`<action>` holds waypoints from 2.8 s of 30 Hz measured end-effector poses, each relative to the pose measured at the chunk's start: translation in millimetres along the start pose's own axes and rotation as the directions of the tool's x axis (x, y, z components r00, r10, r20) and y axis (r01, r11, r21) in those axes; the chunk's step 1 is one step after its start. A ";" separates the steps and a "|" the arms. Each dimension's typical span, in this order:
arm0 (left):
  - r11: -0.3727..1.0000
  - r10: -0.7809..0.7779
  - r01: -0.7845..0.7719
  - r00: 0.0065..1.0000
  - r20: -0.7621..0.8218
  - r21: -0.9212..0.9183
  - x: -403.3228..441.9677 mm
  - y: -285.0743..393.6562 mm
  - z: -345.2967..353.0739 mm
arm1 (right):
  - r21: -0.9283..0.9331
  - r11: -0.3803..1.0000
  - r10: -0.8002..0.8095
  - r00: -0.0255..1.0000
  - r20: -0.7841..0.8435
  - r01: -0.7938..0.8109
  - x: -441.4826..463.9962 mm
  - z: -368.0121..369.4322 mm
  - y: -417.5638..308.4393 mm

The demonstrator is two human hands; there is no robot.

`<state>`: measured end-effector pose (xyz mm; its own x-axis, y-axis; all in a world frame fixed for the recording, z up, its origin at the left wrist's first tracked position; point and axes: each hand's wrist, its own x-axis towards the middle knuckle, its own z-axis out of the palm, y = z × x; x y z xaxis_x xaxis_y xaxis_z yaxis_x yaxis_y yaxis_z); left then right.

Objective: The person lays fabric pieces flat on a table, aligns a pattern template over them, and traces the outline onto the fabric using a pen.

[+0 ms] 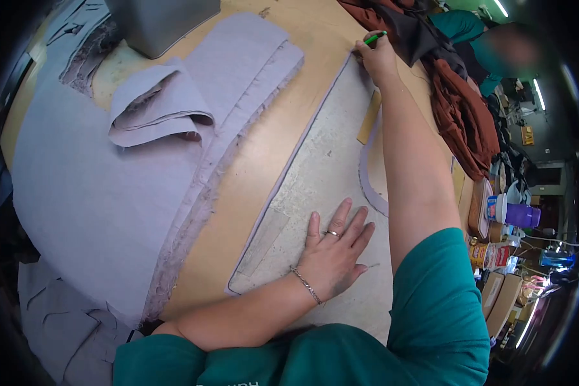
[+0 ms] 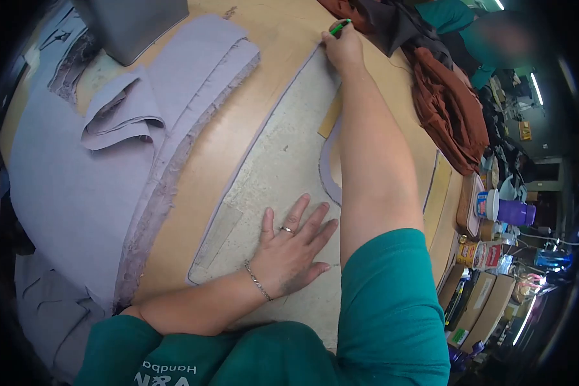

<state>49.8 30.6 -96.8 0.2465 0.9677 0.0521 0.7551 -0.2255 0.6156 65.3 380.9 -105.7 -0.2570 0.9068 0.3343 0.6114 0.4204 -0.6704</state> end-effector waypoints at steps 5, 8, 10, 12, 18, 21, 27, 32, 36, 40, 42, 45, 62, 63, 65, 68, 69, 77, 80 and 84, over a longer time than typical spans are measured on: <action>1.000 0.005 -0.005 0.999 -0.039 -0.010 -3.2 -0.2 3.9 | 0.527 0.849 0.120 0.983 -0.139 -0.029 -31.8 -1.3 -19.5; 1.000 0.015 -0.015 0.997 -0.075 0.008 -7.2 -2.0 11.1 | 0.575 0.744 0.140 0.921 0.364 -0.340 -114.4 -14.0 -81.8; 0.994 0.005 0.008 0.992 -0.127 0.107 -7.3 -1.9 19.9 | 0.429 0.830 -0.013 0.757 0.653 -0.356 -181.9 -16.4 -116.1; 0.995 0.020 -0.024 0.999 -0.050 -0.096 2.1 -5.9 40.2 | 0.345 0.792 0.044 0.611 0.790 -0.504 -239.1 -17.0 -160.4; 0.975 0.165 -0.151 0.983 -0.077 0.164 -11.3 -14.6 13.7 | 0.227 0.901 0.003 0.528 0.849 -0.370 -279.3 -8.2 -179.0; 0.975 0.204 -0.185 0.964 -0.169 0.124 -12.5 -19.5 22.8 | 0.207 0.921 -0.004 0.524 0.852 -0.330 -283.4 -7.1 -180.3; 0.976 0.175 -0.157 0.978 -0.116 0.151 -12.8 -15.8 16.4 | 0.227 0.941 -0.055 0.546 0.836 -0.252 -283.5 -9.1 -179.5; 1.000 0.004 -0.004 1.000 0.027 -0.015 -7.0 -4.0 12.5 | 0.206 0.967 -0.003 0.801 0.599 -0.150 -216.9 -17.6 -135.0; 1.000 -0.012 0.011 0.999 -0.045 -0.008 -7.1 -1.2 6.5 | 0.216 0.959 0.094 0.926 0.367 -0.183 -121.4 -15.2 -70.1; 1.000 -0.009 0.009 1.000 0.000 -0.005 -2.6 1.3 0.1 | 0.215 0.960 0.138 0.972 0.191 -0.179 -46.0 -14.4 -32.1; 1.000 -0.005 0.005 1.000 0.006 -0.008 -1.0 1.7 1.4 | 0.218 0.962 0.149 0.985 0.091 -0.166 -19.6 -10.5 -18.8; 1.000 -0.002 0.002 1.000 0.030 -0.001 0.0 2.6 -1.9 | 0.185 0.981 0.083 0.980 -0.182 -0.049 11.6 4.0 16.3; 0.954 -0.036 0.111 0.964 -0.262 0.278 178.9 -58.0 -41.3 | 0.357 0.930 0.263 0.834 -0.486 -0.085 -41.1 -36.7 66.9; 0.941 -0.068 0.148 0.963 -0.260 0.304 189.1 -62.2 -37.9 | 0.358 0.928 0.270 0.849 -0.454 -0.103 -44.8 -36.7 62.0; 0.932 -0.136 0.195 0.969 -0.207 0.304 194.3 -66.1 -34.4 | 0.267 0.956 0.231 0.871 -0.435 -0.121 -52.1 -43.4 43.1; 0.929 -0.162 0.217 0.967 -0.198 0.299 194.7 -69.7 -29.1 | 0.105 0.989 0.136 0.897 -0.420 -0.101 -64.8 -44.0 33.2; 0.930 -0.159 0.220 0.963 -0.219 0.294 195.5 -69.6 -29.9 | 0.045 0.996 0.086 0.906 -0.414 -0.074 -67.1 -44.6 29.4; 0.919 -0.148 0.224 0.959 -0.243 0.325 196.4 -76.6 -26.9 | 0.035 0.985 -0.162 0.974 -0.159 0.170 -205.2 -61.9 -39.8; 0.901 -0.161 0.238 0.960 -0.230 0.362 197.6 -76.2 -27.1 | 0.057 0.980 -0.191 0.981 -0.017 0.192 -249.3 -85.3 -52.7; 0.889 -0.197 0.254 0.963 -0.181 0.381 198.5 -66.9 -31.9 | -0.010 0.999 -0.041 0.999 -0.006 0.041 -284.7 -142.4 -39.2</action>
<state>28.9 241.3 -102.5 -0.0214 0.9972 0.0714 0.9654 0.0021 0.2609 221.0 101.7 -80.3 -0.2774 0.8884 0.3657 0.6081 0.4571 -0.6491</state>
